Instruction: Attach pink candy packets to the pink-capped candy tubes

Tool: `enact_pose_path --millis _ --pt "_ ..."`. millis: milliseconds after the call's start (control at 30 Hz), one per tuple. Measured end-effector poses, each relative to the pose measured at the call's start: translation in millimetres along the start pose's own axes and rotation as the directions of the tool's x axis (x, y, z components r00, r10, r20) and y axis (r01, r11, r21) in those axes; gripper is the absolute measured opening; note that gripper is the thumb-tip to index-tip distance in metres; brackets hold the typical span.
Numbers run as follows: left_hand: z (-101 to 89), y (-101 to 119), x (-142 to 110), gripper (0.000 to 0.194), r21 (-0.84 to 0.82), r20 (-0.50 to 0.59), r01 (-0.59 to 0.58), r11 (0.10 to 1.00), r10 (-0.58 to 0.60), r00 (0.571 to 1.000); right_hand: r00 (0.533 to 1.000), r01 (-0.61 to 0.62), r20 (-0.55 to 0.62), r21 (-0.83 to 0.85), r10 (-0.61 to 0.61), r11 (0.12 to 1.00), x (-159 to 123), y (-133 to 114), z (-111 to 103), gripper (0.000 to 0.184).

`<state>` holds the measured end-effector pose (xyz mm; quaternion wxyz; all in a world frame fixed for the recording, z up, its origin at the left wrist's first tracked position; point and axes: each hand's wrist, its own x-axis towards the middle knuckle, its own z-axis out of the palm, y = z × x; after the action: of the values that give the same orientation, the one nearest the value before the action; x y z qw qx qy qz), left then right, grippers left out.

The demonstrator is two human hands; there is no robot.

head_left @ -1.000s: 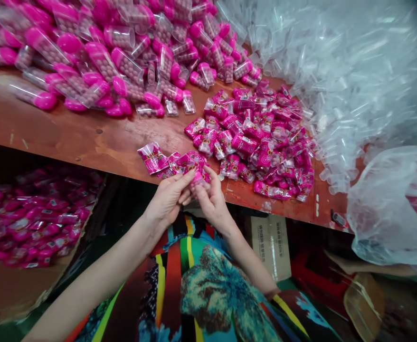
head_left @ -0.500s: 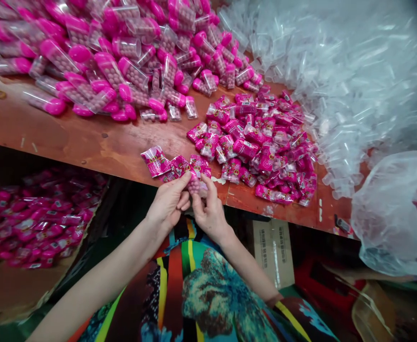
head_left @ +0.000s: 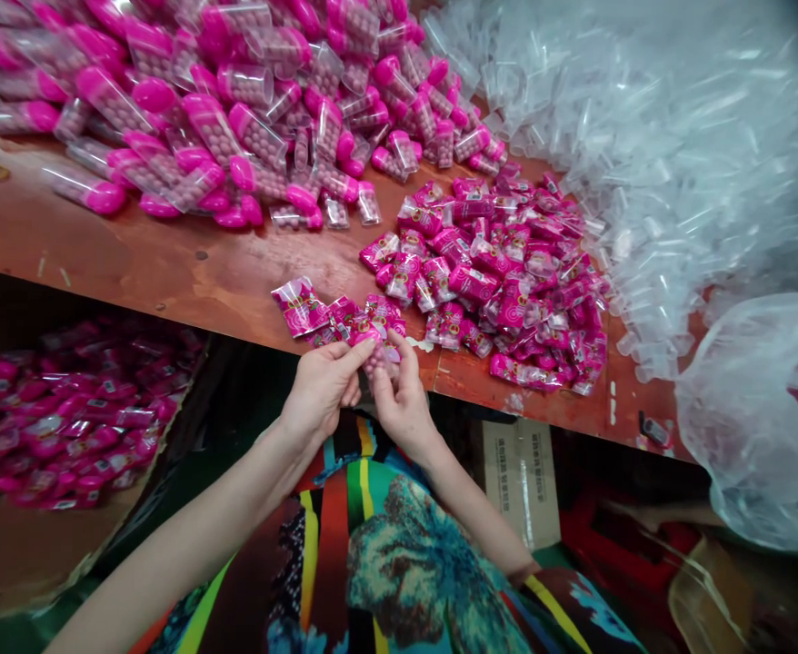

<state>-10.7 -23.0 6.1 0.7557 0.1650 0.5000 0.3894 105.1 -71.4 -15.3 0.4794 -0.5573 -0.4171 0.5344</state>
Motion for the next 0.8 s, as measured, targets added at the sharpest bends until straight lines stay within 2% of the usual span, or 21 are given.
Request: enact_pose_path --millis 67,100,167,267,333,400,467,567,633,667,733,800 --pt "-0.6 -2 0 0.035 -0.021 0.023 0.031 0.999 -0.030 0.999 1.000 0.024 0.016 -0.080 -0.022 0.997 -1 -1 -2 0.052" --pt "-1.2 -2 0 0.034 -0.034 0.052 0.050 0.998 -0.049 0.997 0.999 0.006 0.032 -0.063 -0.004 0.998 -2 -1 -3 0.052" --pt "-3.0 -2 2 0.031 -0.055 0.108 0.082 0.995 -0.076 0.991 0.994 -0.079 0.076 0.072 0.074 0.994 -1 -3 -3 0.053" --pt "-5.7 -2 3 0.028 -0.072 0.158 0.092 0.993 -0.080 0.984 0.968 -0.238 0.152 0.320 0.199 0.917 1 -5 0 0.055" --pt "-6.9 -2 3 0.027 -0.066 0.186 0.091 0.994 -0.077 0.979 0.956 -0.286 0.181 0.383 0.233 0.878 2 -5 1 0.056" --pt "-7.4 -1 3 0.028 -0.052 0.215 0.097 0.994 -0.084 0.973 0.959 -0.270 0.181 0.358 0.218 0.894 3 -3 0 0.058" --pt "-7.0 1 4 0.030 -0.045 0.230 0.118 0.992 -0.104 0.968 0.976 -0.194 0.149 0.266 0.159 0.944 2 -1 -2 0.058" --pt "-5.1 4 8 0.033 -0.074 0.214 0.128 0.989 -0.109 0.971 0.995 -0.052 0.087 0.007 0.051 0.999 0 2 -7 0.057" --pt "-3.6 4 12 0.032 -0.110 0.188 0.117 0.987 -0.095 0.978 0.997 0.006 0.074 -0.148 0.005 0.989 -1 1 -9 0.057" --pt "-3.0 2 13 0.032 -0.122 0.184 0.118 0.985 -0.094 0.978 0.997 0.013 0.076 -0.174 0.000 0.985 -2 0 -9 0.057" --pt "-2.1 -1 14 0.032 -0.129 0.205 0.132 0.983 -0.104 0.973 0.997 -0.019 0.074 -0.094 0.026 0.995 -2 -3 -7 0.057" --pt "-1.5 -3 12 0.033 -0.109 0.246 0.136 0.985 -0.106 0.963 0.991 -0.108 0.090 0.092 0.100 0.990 0 -7 -5 0.057"
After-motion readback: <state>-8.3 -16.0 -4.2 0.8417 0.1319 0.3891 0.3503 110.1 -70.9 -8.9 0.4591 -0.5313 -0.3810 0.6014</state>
